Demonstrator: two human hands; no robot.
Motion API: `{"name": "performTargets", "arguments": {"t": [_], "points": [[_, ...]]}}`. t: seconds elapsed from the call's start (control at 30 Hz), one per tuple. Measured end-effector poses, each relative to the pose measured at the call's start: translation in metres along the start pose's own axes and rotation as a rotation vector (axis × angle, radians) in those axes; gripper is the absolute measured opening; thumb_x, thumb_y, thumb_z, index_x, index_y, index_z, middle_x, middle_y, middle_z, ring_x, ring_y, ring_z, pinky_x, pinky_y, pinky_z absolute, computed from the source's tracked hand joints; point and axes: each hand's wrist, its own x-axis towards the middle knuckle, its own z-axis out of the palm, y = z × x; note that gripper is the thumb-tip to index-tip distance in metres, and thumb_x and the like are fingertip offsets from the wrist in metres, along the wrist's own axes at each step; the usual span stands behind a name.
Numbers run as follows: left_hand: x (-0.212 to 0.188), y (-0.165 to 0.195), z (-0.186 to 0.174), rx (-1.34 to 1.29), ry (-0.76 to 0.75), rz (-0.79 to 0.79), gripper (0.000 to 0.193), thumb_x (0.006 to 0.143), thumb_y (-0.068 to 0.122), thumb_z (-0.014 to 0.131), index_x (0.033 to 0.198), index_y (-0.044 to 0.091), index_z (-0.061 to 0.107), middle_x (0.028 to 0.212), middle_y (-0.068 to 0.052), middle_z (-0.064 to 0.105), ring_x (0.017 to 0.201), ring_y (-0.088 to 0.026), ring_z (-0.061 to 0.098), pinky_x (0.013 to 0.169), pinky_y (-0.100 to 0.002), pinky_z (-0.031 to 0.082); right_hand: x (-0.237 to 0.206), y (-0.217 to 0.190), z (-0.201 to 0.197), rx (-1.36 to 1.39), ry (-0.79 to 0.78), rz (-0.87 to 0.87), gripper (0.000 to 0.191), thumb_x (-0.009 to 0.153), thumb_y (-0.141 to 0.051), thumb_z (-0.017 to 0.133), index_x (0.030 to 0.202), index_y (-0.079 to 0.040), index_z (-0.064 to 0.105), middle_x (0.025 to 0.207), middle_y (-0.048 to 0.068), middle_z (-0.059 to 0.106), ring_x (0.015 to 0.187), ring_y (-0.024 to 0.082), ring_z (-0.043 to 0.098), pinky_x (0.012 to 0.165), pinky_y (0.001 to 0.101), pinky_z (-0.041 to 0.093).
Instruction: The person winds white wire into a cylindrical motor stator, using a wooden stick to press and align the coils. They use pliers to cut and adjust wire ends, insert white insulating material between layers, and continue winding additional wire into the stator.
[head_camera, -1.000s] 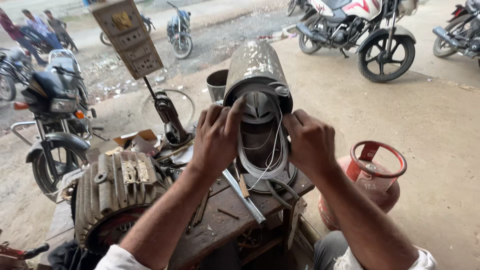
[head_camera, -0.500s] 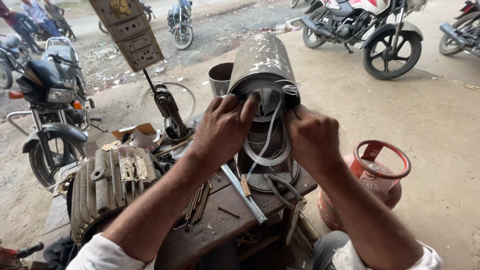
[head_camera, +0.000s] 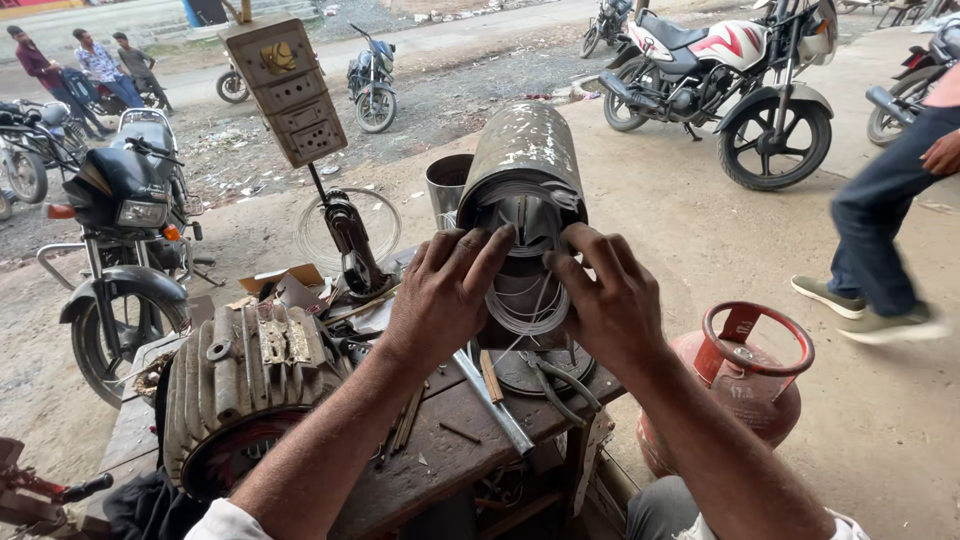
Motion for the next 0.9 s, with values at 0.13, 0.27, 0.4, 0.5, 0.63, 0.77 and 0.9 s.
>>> {"name": "performTargets", "arguments": {"t": [0.13, 0.27, 0.4, 0.5, 0.63, 0.77, 0.9], "points": [[-0.002, -0.003, 0.001, 0.028, -0.015, 0.029, 0.056, 0.078, 0.003, 0.074, 0.132, 0.004, 0.062, 0.125, -0.013, 0.068, 0.118, -0.031, 0.063, 0.097, -0.045, 0.054, -0.012, -0.002, 0.003, 0.060, 0.012, 0.036, 0.057, 0.061, -0.016, 0.088, 0.115, -0.007, 0.074, 0.122, 0.007, 0.069, 0.111, 0.025, 0.067, 0.090, 0.0401, 0.061], [0.001, -0.004, 0.004, 0.109, 0.009, 0.100, 0.045, 0.078, 0.005, 0.075, 0.122, 0.003, 0.064, 0.118, -0.013, 0.070, 0.115, -0.029, 0.064, 0.096, -0.042, 0.056, -0.012, -0.007, 0.000, 0.055, 0.017, 0.021, 0.063, 0.058, -0.028, 0.091, 0.113, -0.002, 0.075, 0.117, 0.012, 0.072, 0.105, 0.029, 0.067, 0.087, 0.0421, 0.059], [0.007, -0.010, 0.004, 0.060, -0.005, 0.205, 0.040, 0.086, 0.010, 0.078, 0.121, -0.003, 0.065, 0.095, -0.006, 0.066, 0.099, -0.023, 0.063, 0.084, -0.036, 0.057, -0.006, -0.006, -0.001, 0.000, -0.018, -0.029, 0.056, 0.064, -0.021, 0.089, 0.112, 0.001, 0.074, 0.119, 0.015, 0.073, 0.099, 0.028, 0.071, 0.080, 0.0407, 0.060], [0.010, -0.017, 0.007, 0.022, -0.017, 0.229, 0.039, 0.081, 0.010, 0.076, 0.116, -0.002, 0.066, 0.087, -0.003, 0.063, 0.091, -0.020, 0.061, 0.078, -0.033, 0.056, -0.005, -0.001, 0.005, 0.011, -0.035, -0.049, 0.049, 0.069, -0.018, 0.088, 0.111, 0.004, 0.072, 0.119, 0.018, 0.072, 0.094, 0.028, 0.074, 0.079, 0.0404, 0.061], [0.013, -0.029, 0.020, 0.079, -0.002, 0.244, 0.034, 0.085, 0.010, 0.077, 0.115, -0.001, 0.065, 0.091, -0.003, 0.064, 0.090, -0.018, 0.059, 0.076, -0.033, 0.052, -0.004, 0.013, 0.023, 0.017, -0.055, -0.028, 0.047, 0.071, -0.010, 0.084, 0.113, 0.006, 0.073, 0.115, 0.022, 0.072, 0.086, 0.029, 0.075, 0.075, 0.0401, 0.061], [0.017, -0.034, 0.032, 0.180, -0.069, 0.206, 0.033, 0.081, 0.014, 0.078, 0.111, 0.004, 0.067, 0.094, -0.002, 0.066, 0.090, -0.019, 0.060, 0.076, -0.036, 0.050, -0.002, 0.022, 0.038, -0.072, -0.100, 0.047, 0.021, 0.084, 0.005, 0.073, 0.104, 0.001, 0.073, 0.114, 0.018, 0.073, 0.094, 0.027, 0.076, 0.078, 0.0368, 0.063], [0.014, -0.026, 0.020, 0.266, -0.221, 0.175, 0.026, 0.089, 0.012, 0.077, 0.114, 0.009, 0.069, 0.100, -0.002, 0.070, 0.091, -0.016, 0.060, 0.077, -0.034, 0.052, 0.000, 0.020, 0.029, -0.084, -0.042, -0.034, 0.019, 0.080, -0.001, 0.070, 0.099, -0.002, 0.072, 0.116, 0.013, 0.074, 0.094, 0.027, 0.076, 0.076, 0.0381, 0.063]]}}
